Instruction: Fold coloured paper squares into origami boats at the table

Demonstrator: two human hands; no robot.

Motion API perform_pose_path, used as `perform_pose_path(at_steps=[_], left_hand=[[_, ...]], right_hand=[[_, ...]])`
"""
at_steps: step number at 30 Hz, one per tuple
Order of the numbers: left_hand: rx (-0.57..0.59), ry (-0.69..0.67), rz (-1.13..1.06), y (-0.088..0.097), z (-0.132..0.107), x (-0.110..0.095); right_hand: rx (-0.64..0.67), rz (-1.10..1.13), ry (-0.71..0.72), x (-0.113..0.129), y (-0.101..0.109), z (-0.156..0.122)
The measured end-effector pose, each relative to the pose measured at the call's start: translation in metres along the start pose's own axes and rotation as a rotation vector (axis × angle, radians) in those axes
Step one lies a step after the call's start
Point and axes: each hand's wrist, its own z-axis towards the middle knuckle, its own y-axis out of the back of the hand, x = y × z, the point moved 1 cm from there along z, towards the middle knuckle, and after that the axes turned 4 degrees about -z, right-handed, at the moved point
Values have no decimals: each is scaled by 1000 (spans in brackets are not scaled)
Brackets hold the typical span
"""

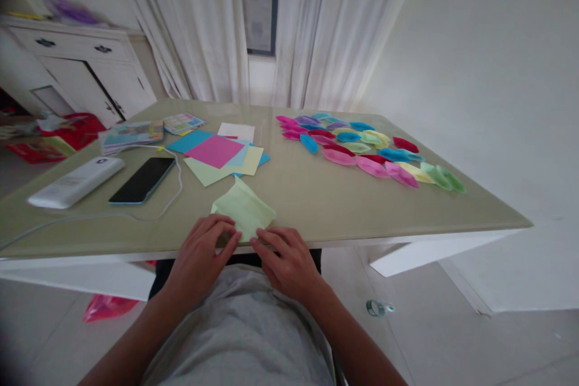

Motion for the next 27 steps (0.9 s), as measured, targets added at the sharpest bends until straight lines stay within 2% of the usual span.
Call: perform_pose_path(at_steps=[20,27], left_hand=[[50,-4,-22,7,1,1],[62,-58,-3,8,-1,0]], right_hand=[[13,51,-44,4,3,2],[-8,27,-61,5,0,1]])
